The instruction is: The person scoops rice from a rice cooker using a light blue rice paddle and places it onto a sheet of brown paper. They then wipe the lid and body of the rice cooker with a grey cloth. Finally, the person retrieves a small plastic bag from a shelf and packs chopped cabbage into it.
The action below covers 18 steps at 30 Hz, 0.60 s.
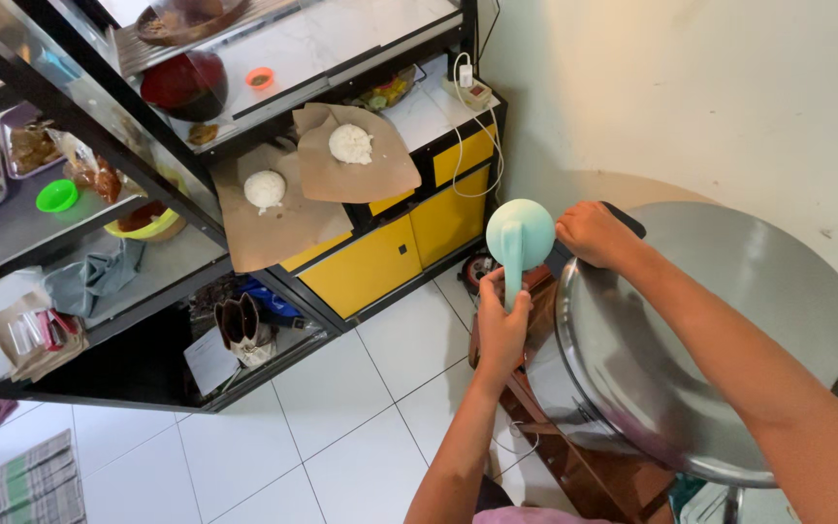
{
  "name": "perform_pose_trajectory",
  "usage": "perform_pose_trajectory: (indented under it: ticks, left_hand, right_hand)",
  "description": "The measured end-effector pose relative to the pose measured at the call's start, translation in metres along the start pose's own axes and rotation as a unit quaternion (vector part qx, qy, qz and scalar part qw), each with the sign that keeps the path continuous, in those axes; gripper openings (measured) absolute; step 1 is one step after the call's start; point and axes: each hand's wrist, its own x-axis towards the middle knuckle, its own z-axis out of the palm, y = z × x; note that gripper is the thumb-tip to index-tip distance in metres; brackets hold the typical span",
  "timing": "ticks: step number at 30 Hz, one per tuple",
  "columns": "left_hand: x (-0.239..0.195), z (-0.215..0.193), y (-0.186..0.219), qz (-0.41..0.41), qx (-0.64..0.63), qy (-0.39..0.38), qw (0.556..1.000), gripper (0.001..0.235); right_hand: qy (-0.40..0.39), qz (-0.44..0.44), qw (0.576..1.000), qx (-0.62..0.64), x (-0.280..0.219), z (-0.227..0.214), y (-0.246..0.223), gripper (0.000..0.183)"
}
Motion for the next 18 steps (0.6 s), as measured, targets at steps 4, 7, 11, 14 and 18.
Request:
perform_pose_trajectory:
  ticks: [4, 7, 11, 14, 18]
  left_hand:
    - [-0.011, 0.014, 0.004, 0.008, 0.011, -0.013, 1.000, 0.039]
    - [-0.020, 0.031, 0.007, 0.014, 0.016, -0.044, 0.999, 0.041]
    - [-0.032, 0.066, 0.000, 0.068, 0.048, -0.069, 0.994, 0.044]
    - [-0.041, 0.094, -0.010, 0.083, 0.076, -0.081, 0.990, 0.046]
    - [-0.061, 0.130, -0.024, 0.114, 0.119, -0.090, 0.982, 0.047]
  right_hand:
    - [0.002, 0.070, 0.995, 0.067, -0.010, -0.006, -0.005, 0.032]
    - [0.208, 0.053, 0.971, 0.106, -0.043, -0.018, -0.016, 0.023]
    - [0.248, 0.295, 0.891, 0.238, -0.094, -0.040, -0.035, 0.036]
    - [0.274, 0.369, 0.834, 0.305, -0.128, -0.061, -0.056, 0.039]
    - [0.237, 0.398, 0.815, 0.350, -0.164, -0.079, -0.088, 0.056]
